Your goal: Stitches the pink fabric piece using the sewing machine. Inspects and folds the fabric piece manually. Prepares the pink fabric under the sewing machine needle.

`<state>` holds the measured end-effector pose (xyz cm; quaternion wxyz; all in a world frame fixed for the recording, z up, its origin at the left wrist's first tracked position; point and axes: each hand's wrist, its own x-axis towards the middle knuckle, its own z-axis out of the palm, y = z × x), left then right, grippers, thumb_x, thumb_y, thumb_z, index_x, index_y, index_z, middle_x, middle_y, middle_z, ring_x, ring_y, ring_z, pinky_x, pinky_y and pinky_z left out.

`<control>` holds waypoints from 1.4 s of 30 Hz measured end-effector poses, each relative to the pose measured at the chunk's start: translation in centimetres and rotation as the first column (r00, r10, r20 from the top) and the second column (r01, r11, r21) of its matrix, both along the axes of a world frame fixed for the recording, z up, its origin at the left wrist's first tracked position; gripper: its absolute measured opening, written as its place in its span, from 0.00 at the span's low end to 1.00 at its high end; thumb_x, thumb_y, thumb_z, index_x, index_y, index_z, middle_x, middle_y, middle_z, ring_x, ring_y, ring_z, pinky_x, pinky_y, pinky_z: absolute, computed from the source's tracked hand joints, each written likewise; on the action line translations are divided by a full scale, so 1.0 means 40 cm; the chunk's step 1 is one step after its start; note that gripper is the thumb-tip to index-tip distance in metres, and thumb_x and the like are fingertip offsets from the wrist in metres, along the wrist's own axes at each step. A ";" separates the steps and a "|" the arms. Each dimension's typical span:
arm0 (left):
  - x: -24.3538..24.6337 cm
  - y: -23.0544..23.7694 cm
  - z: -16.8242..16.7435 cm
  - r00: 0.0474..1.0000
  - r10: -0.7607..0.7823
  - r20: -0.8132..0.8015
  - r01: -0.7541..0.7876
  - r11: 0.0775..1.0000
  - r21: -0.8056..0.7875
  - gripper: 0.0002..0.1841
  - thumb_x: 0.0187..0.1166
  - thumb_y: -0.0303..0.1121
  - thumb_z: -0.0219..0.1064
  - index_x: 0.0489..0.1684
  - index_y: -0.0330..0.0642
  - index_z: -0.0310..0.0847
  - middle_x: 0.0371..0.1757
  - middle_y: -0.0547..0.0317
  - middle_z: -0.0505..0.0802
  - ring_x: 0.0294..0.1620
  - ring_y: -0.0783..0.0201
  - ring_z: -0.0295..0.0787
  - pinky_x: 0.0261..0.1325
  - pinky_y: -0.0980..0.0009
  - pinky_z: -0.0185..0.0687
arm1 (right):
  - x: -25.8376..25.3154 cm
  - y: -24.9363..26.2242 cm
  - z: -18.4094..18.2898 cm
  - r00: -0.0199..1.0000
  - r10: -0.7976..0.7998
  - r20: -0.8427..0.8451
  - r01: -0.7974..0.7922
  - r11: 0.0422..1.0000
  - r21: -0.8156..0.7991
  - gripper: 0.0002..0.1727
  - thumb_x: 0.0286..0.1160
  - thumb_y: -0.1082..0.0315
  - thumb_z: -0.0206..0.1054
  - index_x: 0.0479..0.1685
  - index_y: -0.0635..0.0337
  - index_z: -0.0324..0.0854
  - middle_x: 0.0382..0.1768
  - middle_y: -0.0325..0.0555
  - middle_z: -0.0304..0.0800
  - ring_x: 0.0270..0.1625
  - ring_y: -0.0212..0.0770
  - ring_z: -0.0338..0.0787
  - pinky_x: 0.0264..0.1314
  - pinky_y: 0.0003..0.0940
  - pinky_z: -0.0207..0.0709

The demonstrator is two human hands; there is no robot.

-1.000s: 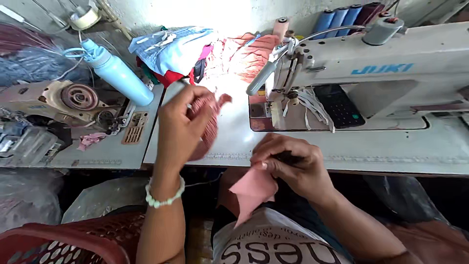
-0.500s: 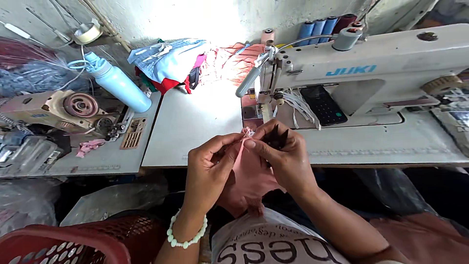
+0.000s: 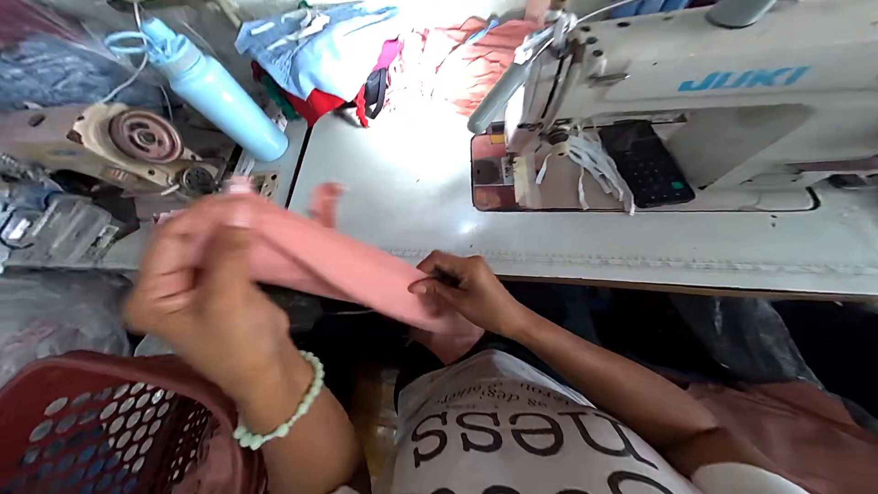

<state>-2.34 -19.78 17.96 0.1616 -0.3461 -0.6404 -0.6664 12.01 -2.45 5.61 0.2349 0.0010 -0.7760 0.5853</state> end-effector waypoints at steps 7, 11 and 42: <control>-0.041 -0.123 -0.013 0.841 0.498 -0.213 -0.504 0.863 0.030 0.09 0.85 0.27 0.64 0.52 0.30 0.82 0.44 0.61 0.90 0.44 0.72 0.87 0.51 0.73 0.85 | -0.149 -0.047 -0.240 0.629 0.211 0.748 -0.508 0.840 0.190 0.19 0.91 0.67 0.54 0.62 0.72 0.84 0.60 0.71 0.88 0.68 0.68 0.85 0.74 0.66 0.71; -0.027 -0.109 -0.060 0.924 0.334 -0.188 -0.361 0.924 -0.130 0.09 0.84 0.29 0.65 0.53 0.33 0.85 0.49 0.67 0.90 0.49 0.78 0.86 0.55 0.78 0.82 | -0.235 -0.071 -0.268 0.389 0.064 0.919 -0.605 0.770 0.203 0.24 0.88 0.68 0.60 0.76 0.76 0.72 0.79 0.76 0.70 0.84 0.74 0.67 0.84 0.71 0.58; -0.020 -0.123 -0.110 0.731 0.540 -0.417 -0.656 0.725 -0.212 0.11 0.83 0.29 0.67 0.50 0.30 0.91 0.46 0.49 0.92 0.52 0.64 0.84 0.57 0.70 0.73 | -0.262 -0.130 -0.288 0.556 0.098 0.825 -0.617 0.714 0.331 0.19 0.88 0.76 0.52 0.70 0.67 0.81 0.70 0.69 0.82 0.76 0.70 0.79 0.75 0.69 0.69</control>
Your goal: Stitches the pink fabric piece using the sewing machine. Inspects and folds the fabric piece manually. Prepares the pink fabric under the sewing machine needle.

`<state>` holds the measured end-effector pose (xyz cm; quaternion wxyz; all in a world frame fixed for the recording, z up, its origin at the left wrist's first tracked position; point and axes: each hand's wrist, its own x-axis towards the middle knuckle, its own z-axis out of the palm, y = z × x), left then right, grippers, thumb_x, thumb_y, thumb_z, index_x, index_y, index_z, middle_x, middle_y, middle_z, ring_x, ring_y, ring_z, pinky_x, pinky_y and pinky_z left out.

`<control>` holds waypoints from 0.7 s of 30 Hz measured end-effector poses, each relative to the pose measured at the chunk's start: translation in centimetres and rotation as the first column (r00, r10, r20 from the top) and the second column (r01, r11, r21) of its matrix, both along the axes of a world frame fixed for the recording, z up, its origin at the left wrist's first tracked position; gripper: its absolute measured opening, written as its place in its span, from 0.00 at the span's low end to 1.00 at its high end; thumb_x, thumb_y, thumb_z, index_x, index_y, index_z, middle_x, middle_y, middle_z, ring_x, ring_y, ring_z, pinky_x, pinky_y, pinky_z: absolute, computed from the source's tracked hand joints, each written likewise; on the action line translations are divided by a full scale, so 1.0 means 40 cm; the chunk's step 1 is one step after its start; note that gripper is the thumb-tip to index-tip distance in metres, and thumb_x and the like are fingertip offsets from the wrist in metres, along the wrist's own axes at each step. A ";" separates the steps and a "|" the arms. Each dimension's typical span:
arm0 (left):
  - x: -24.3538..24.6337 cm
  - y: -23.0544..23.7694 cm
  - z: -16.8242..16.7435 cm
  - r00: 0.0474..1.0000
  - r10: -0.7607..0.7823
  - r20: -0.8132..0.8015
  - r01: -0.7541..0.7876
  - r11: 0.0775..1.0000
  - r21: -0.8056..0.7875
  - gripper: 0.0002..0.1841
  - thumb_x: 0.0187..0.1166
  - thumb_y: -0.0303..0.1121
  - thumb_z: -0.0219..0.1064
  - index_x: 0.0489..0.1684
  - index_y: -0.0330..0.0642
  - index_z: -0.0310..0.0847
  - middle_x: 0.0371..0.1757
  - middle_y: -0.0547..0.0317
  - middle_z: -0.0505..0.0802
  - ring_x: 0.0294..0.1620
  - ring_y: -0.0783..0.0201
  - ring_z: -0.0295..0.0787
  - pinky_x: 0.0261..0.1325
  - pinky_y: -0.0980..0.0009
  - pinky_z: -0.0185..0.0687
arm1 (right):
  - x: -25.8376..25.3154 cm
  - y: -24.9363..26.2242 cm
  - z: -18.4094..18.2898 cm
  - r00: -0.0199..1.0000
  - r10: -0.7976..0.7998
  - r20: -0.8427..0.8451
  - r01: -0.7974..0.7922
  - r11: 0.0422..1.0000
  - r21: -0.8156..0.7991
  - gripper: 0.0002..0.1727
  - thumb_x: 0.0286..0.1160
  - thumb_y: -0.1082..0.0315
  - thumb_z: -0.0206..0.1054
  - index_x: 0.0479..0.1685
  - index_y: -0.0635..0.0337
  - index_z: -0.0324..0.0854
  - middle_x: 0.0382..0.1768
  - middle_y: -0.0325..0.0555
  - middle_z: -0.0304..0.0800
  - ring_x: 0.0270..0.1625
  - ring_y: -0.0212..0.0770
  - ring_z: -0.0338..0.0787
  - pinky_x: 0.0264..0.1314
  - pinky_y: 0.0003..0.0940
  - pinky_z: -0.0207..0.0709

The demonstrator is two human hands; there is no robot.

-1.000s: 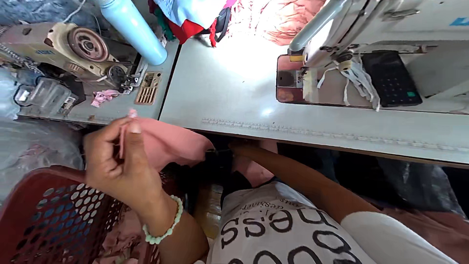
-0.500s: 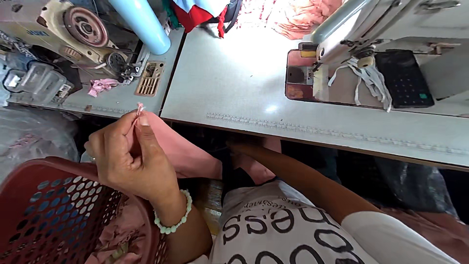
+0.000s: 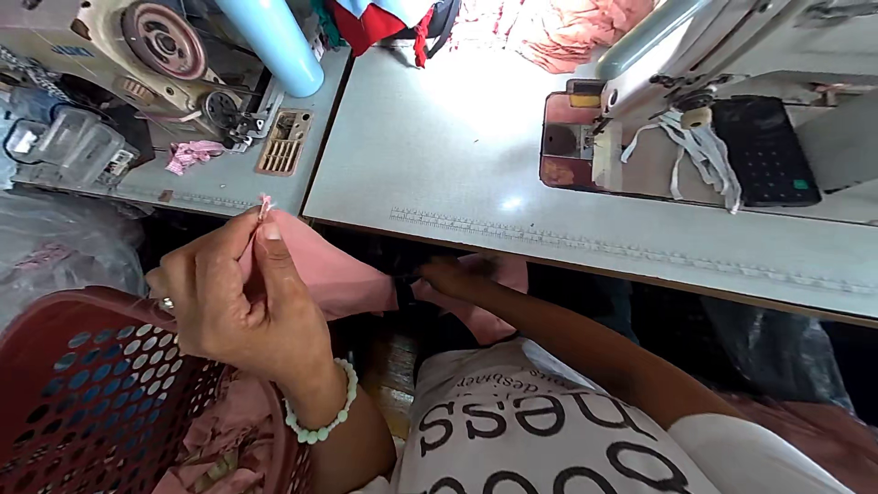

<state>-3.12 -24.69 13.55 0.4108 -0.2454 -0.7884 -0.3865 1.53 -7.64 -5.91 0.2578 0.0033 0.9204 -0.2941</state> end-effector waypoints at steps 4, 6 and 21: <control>-0.004 -0.002 0.001 1.000 0.016 -0.012 -0.016 1.000 -0.010 0.10 0.82 0.29 0.68 0.49 0.32 0.92 0.45 0.49 0.92 0.52 0.63 0.84 0.56 0.69 0.73 | 0.048 0.013 0.032 0.983 -0.045 -0.175 0.039 0.999 -0.038 0.17 0.87 0.77 0.53 0.64 0.67 0.85 0.68 0.66 0.83 0.72 0.67 0.83 0.73 0.65 0.73; -0.005 -0.005 0.003 1.000 0.030 -0.007 -0.030 0.999 -0.014 0.10 0.82 0.30 0.68 0.50 0.32 0.92 0.45 0.50 0.93 0.53 0.62 0.84 0.57 0.68 0.73 | 0.080 0.026 0.033 0.952 -0.088 -0.293 0.067 0.994 -0.084 0.15 0.86 0.75 0.56 0.60 0.68 0.87 0.61 0.66 0.88 0.65 0.67 0.88 0.68 0.64 0.77; 0.069 0.007 0.069 0.785 -0.593 0.180 0.582 0.805 0.115 0.06 0.80 0.34 0.71 0.47 0.48 0.93 0.48 0.76 0.92 0.52 0.77 0.87 0.62 0.74 0.81 | 0.245 0.153 0.267 0.407 -0.506 -0.761 0.365 0.853 -0.372 0.05 0.71 0.73 0.70 0.39 0.64 0.91 0.35 0.50 0.92 0.36 0.42 0.91 0.39 0.41 0.87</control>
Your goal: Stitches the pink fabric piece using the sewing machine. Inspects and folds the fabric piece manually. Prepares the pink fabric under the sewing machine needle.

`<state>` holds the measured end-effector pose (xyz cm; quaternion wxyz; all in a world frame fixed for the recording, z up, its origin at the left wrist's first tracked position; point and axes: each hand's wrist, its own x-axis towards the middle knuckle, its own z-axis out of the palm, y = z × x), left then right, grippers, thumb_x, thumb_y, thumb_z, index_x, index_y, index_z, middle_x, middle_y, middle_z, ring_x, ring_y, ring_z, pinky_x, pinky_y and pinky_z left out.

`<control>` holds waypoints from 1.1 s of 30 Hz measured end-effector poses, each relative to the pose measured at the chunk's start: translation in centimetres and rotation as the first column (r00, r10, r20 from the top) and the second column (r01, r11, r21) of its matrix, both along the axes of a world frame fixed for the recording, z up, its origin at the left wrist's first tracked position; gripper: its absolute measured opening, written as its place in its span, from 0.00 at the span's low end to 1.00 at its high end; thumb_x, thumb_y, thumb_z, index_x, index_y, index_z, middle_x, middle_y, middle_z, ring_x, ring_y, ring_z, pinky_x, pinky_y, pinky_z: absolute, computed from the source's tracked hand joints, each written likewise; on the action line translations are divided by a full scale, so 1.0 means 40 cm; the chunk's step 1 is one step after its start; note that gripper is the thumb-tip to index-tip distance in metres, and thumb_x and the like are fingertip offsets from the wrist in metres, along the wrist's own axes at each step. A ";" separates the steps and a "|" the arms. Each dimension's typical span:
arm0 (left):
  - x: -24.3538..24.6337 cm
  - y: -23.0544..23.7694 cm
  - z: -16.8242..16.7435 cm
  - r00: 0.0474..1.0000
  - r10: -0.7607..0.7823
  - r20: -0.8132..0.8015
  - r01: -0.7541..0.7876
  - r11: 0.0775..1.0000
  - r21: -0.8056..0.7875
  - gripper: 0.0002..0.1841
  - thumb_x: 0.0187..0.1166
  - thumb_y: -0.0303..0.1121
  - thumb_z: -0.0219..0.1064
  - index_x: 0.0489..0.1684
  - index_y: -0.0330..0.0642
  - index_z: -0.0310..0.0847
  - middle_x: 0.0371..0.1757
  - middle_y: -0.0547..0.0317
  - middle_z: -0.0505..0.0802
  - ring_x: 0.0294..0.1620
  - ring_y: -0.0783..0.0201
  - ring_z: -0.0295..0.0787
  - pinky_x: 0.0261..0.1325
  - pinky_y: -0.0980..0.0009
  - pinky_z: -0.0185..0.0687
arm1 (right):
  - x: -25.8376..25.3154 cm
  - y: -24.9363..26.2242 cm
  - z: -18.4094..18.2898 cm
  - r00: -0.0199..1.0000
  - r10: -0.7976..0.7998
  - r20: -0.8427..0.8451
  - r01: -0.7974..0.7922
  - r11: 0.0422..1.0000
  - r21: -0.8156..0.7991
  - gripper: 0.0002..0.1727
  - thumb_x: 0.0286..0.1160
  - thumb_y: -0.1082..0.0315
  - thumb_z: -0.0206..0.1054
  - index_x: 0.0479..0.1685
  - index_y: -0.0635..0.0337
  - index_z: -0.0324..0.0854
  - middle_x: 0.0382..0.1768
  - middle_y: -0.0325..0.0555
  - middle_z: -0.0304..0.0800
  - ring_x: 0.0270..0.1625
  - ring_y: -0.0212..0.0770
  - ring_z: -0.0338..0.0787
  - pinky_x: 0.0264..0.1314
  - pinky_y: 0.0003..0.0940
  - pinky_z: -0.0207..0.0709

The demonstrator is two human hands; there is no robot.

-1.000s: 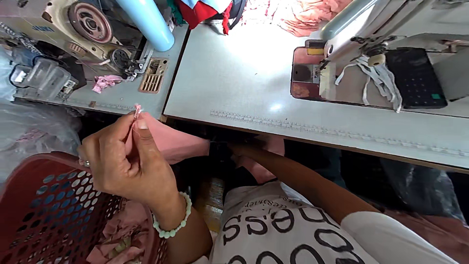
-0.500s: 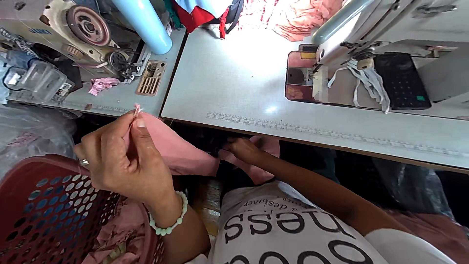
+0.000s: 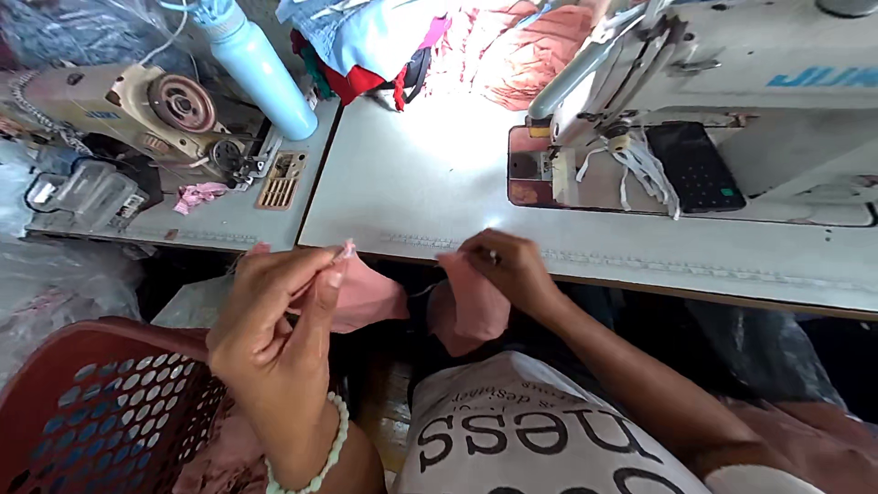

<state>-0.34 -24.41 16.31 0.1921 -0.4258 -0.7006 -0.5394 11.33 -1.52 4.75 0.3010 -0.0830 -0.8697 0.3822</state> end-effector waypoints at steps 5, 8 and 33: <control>0.068 -0.008 0.069 0.959 -0.276 0.069 0.277 0.961 0.004 0.06 0.80 0.41 0.72 0.45 0.57 0.95 0.48 0.79 0.90 0.49 0.80 0.85 0.52 0.84 0.80 | -0.021 0.081 0.158 0.975 -0.181 -0.127 0.177 0.983 -0.038 0.04 0.75 0.73 0.71 0.42 0.63 0.87 0.28 0.43 0.86 0.25 0.31 0.81 0.28 0.25 0.75; 0.101 0.009 0.091 0.897 -0.428 0.107 0.434 0.900 -0.044 0.06 0.82 0.39 0.70 0.46 0.54 0.94 0.47 0.77 0.92 0.50 0.82 0.85 0.53 0.86 0.79 | -0.037 0.062 0.204 0.986 -0.050 -0.161 0.008 0.968 -0.251 0.02 0.76 0.73 0.71 0.41 0.62 0.85 0.20 0.38 0.82 0.15 0.23 0.74 0.16 0.17 0.67; 0.067 0.284 -0.007 0.659 -0.394 0.641 0.461 0.885 0.069 0.06 0.67 0.25 0.78 0.36 0.46 0.88 0.30 0.68 0.90 0.31 0.77 0.85 0.37 0.81 0.83 | 0.076 0.108 0.192 0.910 0.266 -0.317 -0.338 0.920 -0.199 0.07 0.76 0.74 0.64 0.40 0.65 0.88 0.25 0.28 0.84 0.22 0.11 0.70 0.24 0.07 0.64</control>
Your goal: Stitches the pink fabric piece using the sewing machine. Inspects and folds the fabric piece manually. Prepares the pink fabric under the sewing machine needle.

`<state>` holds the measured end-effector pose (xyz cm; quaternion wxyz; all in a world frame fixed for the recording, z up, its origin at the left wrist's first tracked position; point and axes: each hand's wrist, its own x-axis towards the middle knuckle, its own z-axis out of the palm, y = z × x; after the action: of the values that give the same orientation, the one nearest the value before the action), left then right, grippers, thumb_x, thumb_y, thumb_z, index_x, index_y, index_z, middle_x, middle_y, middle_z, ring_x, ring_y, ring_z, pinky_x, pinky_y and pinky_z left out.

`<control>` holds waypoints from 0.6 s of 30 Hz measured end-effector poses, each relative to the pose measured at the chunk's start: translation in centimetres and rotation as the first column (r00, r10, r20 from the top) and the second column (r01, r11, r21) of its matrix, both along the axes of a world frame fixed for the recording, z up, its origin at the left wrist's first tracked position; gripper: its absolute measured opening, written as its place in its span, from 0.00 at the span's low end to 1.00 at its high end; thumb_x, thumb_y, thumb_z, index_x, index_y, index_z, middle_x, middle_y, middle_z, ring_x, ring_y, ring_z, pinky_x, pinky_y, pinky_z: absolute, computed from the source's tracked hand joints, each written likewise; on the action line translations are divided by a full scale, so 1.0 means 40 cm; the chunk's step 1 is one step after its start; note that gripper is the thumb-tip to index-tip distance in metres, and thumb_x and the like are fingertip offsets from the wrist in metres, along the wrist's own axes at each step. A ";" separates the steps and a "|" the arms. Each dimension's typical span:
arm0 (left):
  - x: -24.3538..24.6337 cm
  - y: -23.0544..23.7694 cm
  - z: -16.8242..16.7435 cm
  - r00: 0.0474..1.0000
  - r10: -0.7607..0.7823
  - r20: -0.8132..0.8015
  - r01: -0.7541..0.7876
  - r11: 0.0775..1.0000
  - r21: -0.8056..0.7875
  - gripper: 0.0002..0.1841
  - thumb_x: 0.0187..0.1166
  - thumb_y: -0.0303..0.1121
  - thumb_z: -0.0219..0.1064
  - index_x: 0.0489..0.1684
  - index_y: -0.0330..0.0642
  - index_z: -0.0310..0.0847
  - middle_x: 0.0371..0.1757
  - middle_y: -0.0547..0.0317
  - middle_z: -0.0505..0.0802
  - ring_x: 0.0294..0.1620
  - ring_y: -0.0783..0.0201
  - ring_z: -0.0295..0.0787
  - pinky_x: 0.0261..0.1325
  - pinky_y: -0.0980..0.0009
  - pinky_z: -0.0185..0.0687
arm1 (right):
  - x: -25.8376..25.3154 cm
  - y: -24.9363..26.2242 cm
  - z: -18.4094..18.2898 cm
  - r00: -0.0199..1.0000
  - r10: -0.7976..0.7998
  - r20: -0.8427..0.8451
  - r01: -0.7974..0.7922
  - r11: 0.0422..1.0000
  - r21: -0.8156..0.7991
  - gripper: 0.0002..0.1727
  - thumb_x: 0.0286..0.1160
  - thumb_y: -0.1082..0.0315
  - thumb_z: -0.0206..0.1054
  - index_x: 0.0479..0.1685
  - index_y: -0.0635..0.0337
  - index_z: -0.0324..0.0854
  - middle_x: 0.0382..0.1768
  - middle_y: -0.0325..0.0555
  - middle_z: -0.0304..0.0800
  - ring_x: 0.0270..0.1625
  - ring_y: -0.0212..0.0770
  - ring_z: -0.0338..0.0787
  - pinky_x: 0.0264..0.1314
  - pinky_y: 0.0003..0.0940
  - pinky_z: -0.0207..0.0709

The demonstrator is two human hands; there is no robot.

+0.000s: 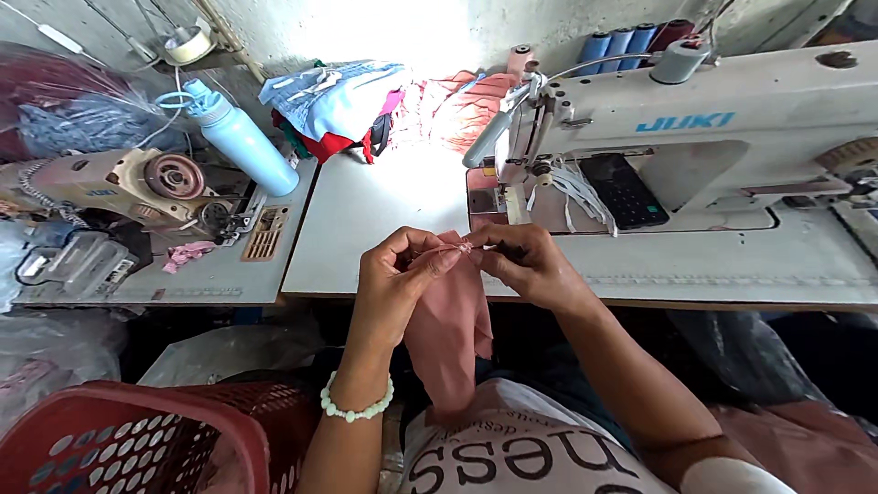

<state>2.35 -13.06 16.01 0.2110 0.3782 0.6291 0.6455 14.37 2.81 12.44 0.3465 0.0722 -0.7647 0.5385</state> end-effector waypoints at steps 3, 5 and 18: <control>-0.003 0.002 -0.003 0.996 -0.027 0.083 0.027 1.000 0.001 0.07 0.67 0.23 0.77 0.35 0.46 0.88 0.29 0.69 0.90 0.30 0.78 0.85 0.37 0.82 0.83 | -0.001 0.001 -0.012 0.999 0.026 -0.046 -0.025 1.000 0.008 0.05 0.74 0.71 0.70 0.39 0.65 0.87 0.29 0.29 0.87 0.27 0.12 0.74 0.29 0.07 0.68; -0.003 0.004 -0.006 0.993 -0.047 0.108 0.047 0.999 0.001 0.06 0.68 0.24 0.77 0.35 0.46 0.88 0.29 0.69 0.90 0.30 0.78 0.85 0.37 0.82 0.83 | -0.001 -0.002 -0.017 0.998 -0.009 -0.059 0.009 1.000 0.002 0.03 0.72 0.74 0.72 0.37 0.66 0.88 0.28 0.31 0.88 0.27 0.13 0.76 0.30 0.08 0.71; -0.056 -0.029 0.002 0.971 -0.237 0.011 0.236 0.961 -0.147 0.07 0.67 0.25 0.76 0.40 0.42 0.93 0.36 0.66 0.94 0.36 0.77 0.89 0.40 0.81 0.85 | 0.008 -0.012 -0.011 0.999 0.000 -0.042 0.007 0.989 0.149 0.05 0.74 0.74 0.69 0.37 0.69 0.88 0.30 0.37 0.88 0.32 0.15 0.80 0.37 0.09 0.75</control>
<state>0.12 -14.22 16.09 0.3117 0.4364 0.6260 0.5662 14.71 2.33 11.98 0.3568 0.1076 -0.7955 0.4777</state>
